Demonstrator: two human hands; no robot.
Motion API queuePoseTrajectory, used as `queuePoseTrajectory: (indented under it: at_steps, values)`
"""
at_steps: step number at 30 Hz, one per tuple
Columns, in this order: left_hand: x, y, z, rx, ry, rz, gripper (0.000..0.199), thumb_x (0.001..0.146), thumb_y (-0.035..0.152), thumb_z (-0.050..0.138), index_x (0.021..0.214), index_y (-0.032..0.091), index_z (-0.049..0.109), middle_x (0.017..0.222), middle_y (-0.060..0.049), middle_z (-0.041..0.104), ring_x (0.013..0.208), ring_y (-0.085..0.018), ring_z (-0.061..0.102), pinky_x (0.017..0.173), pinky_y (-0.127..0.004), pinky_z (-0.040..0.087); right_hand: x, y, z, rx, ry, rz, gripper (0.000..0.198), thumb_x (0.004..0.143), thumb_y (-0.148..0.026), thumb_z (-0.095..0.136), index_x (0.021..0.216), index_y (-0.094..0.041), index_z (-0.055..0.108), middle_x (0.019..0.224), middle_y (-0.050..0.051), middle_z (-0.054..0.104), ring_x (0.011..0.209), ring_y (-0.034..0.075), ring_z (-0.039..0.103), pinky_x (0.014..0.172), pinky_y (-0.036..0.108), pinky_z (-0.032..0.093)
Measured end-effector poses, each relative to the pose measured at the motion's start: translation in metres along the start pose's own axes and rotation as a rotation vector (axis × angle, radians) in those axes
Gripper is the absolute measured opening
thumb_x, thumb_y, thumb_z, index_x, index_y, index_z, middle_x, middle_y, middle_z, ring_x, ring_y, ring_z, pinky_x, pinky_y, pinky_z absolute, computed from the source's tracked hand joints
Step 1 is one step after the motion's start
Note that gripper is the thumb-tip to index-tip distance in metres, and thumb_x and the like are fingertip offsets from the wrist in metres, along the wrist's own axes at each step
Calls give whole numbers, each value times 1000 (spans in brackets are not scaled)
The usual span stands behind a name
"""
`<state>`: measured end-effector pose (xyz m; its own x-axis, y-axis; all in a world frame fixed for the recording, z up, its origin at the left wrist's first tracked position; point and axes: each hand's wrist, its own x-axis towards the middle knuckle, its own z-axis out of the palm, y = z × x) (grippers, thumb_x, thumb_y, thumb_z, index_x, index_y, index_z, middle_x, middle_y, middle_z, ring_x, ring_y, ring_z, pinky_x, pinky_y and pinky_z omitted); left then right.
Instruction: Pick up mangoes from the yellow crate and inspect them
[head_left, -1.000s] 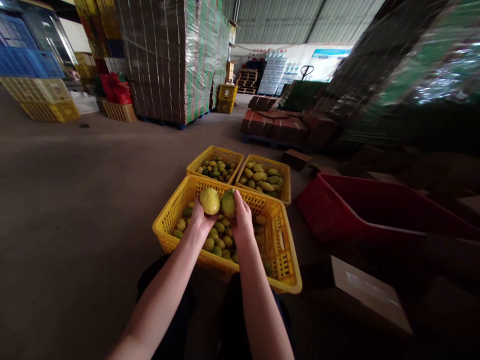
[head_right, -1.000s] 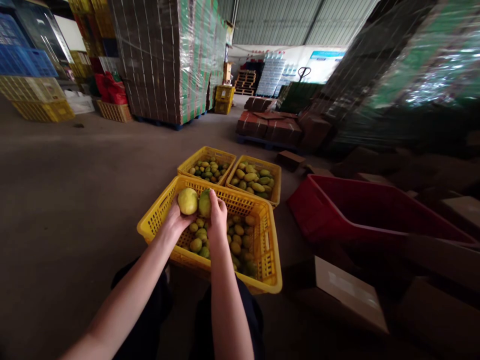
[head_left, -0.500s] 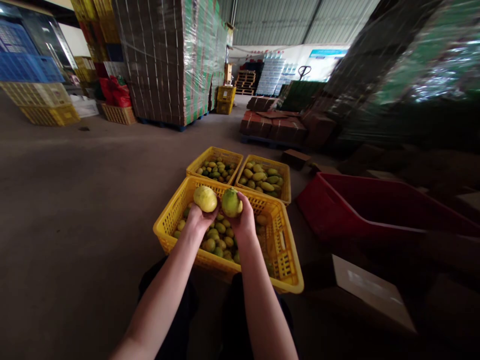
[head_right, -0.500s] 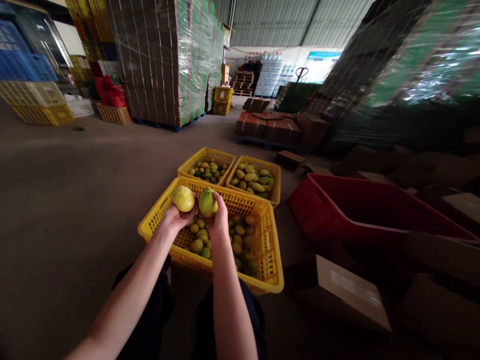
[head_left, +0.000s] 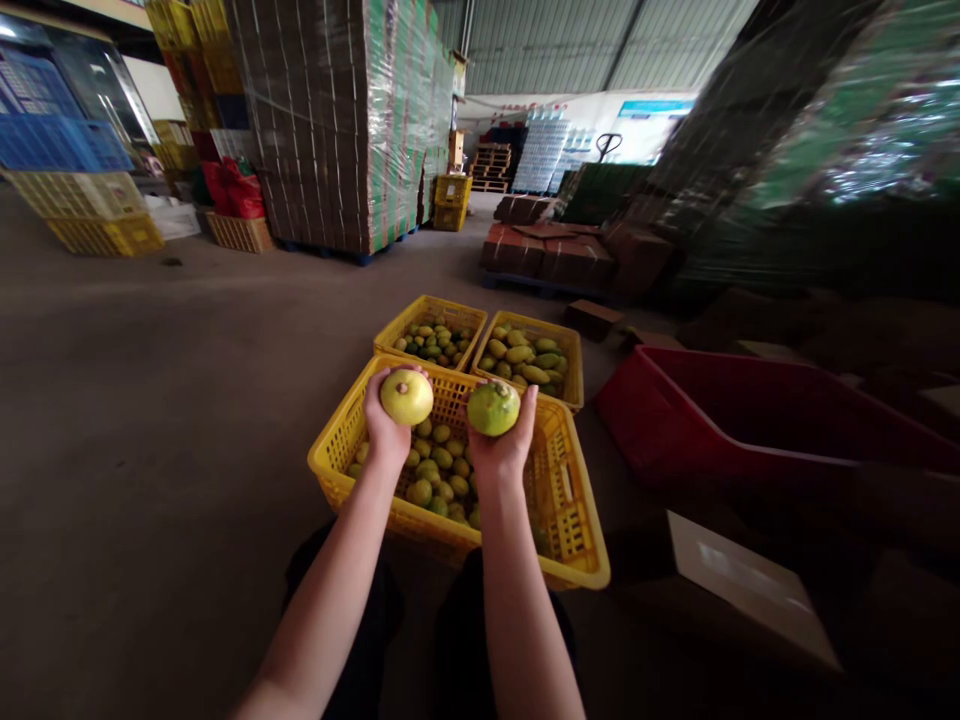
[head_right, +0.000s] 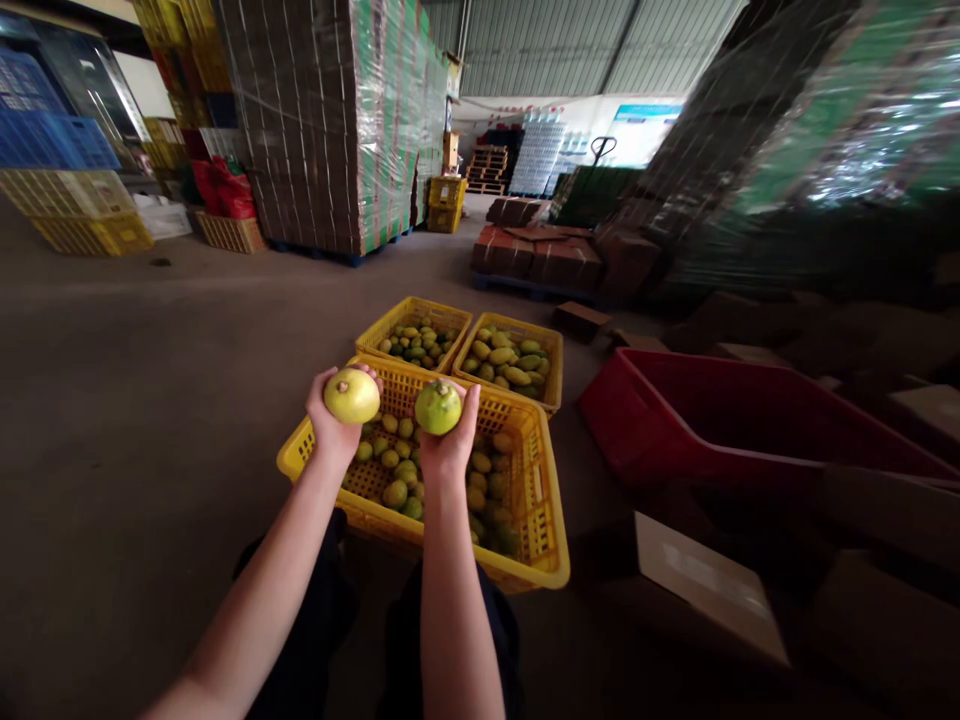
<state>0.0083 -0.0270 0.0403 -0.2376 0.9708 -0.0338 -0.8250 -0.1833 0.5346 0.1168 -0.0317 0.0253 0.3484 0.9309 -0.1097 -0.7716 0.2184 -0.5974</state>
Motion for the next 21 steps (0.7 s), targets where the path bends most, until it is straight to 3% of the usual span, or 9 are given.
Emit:
queuePoseTrajectory:
  at_steps: [4, 9, 13, 17, 21]
  values:
    - [-10, -14, 3, 145, -102, 75, 34, 80, 34, 48, 59, 17, 69, 66, -7, 69, 77, -22, 70, 79, -33, 55, -5, 10, 0, 5, -71, -72, 37, 77, -56, 63, 69, -20, 68, 69, -2, 70, 64, 12, 65, 64, 25, 52]
    - [-17, -18, 11, 44, -46, -12, 34, 86, 23, 45, 59, 19, 66, 69, -7, 71, 88, -25, 71, 81, -34, 55, -10, 9, -1, -9, -87, -128, 34, 77, -51, 60, 65, -20, 69, 67, -1, 68, 64, 12, 62, 68, 26, 50]
    - [-18, -17, 13, 67, -65, 32, 36, 86, 23, 42, 62, 18, 68, 74, -8, 72, 86, -24, 71, 77, -31, 54, -9, 4, -1, -32, -91, -160, 36, 77, -53, 60, 64, -21, 68, 68, -1, 68, 65, 14, 63, 69, 27, 51]
    - [-12, -22, 11, 78, -25, 107, 37, 86, 33, 42, 80, 16, 74, 93, -8, 74, 87, -21, 69, 76, -27, 51, -6, 11, 1, 78, 14, -46, 37, 78, -57, 60, 68, -22, 67, 70, -2, 69, 66, 13, 64, 69, 26, 53]
    - [0, -28, 7, 8, 128, 45, 34, 83, 35, 44, 82, 16, 73, 94, -8, 73, 98, -21, 67, 84, -26, 49, -2, 17, 3, 145, 143, 107, 33, 79, -56, 60, 82, -24, 67, 73, -3, 71, 70, 14, 67, 68, 27, 56]
